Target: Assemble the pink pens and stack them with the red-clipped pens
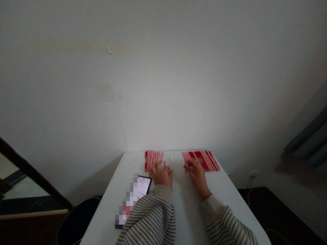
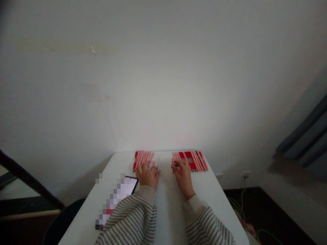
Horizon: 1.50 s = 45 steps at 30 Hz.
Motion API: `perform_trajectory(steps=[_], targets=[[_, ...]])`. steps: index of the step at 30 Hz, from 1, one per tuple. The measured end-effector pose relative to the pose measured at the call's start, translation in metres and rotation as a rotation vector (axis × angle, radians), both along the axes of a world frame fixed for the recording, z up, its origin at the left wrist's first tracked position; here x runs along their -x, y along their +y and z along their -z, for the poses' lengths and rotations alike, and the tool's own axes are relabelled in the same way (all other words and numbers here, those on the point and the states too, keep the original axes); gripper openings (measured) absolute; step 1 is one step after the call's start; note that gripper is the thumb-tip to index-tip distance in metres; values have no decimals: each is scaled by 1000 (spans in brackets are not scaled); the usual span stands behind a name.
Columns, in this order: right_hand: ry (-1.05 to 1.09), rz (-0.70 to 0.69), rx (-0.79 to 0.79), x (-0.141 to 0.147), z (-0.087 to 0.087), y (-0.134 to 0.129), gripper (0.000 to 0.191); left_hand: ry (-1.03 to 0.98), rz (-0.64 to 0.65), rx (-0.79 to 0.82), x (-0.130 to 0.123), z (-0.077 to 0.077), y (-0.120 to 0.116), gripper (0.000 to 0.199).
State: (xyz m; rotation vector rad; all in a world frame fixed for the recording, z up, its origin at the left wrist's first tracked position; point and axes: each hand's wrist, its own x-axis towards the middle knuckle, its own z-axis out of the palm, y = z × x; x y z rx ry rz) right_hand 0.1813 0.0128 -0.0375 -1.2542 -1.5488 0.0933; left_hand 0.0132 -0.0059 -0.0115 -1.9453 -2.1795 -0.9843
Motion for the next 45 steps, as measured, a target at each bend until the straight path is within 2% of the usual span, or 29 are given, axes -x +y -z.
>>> perform_trajectory(steps=[12,23,31,39,45], targets=[[-67,-33,48,-1,2,2,24,33,-25,37,-1,0,0,16],[55,-48,51,-2,0,1,26,24,-9,42,1,0,-1,16],[-72,-54,68,-1,1,2,24,11,-33,68,-1,0,2,15],[-1,-58,94,-3,0,0,26,16,-30,126,0,-3,1,17],[-3,-20,41,-1,-1,-1,25,15,-35,109,0,-2,2,16]])
